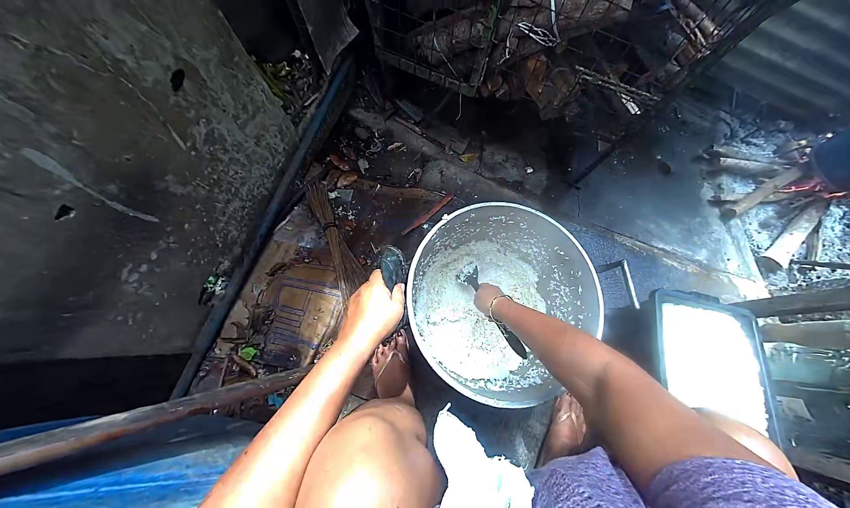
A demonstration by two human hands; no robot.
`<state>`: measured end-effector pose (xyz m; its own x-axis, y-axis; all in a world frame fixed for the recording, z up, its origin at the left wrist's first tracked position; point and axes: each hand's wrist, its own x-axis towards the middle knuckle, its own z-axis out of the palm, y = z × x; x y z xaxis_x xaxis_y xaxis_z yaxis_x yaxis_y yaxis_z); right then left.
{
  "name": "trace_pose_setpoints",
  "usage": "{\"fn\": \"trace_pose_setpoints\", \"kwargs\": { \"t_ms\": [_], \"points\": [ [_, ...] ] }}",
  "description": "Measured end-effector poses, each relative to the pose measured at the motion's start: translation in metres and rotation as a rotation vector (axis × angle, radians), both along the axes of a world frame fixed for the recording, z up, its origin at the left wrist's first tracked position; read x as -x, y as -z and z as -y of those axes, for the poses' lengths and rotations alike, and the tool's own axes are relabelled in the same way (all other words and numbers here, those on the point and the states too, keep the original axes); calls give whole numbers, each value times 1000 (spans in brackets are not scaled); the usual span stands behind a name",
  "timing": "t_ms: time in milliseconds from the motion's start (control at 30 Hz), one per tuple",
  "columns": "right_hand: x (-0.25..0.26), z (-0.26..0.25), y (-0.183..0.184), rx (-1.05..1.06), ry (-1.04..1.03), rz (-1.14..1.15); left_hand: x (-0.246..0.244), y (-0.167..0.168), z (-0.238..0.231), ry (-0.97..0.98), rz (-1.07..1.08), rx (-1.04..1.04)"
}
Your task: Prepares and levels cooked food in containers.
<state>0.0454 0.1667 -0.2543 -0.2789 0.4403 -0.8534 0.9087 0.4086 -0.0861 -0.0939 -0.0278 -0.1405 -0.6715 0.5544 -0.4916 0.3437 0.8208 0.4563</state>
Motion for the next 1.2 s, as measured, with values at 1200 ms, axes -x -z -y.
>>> {"fn": "trace_pose_setpoints", "kwargs": {
  "t_ms": [1200],
  "points": [
    [-12,-9,-43,-149,-530,77,-3,7,2,-29,9,-13]
  ]
}}
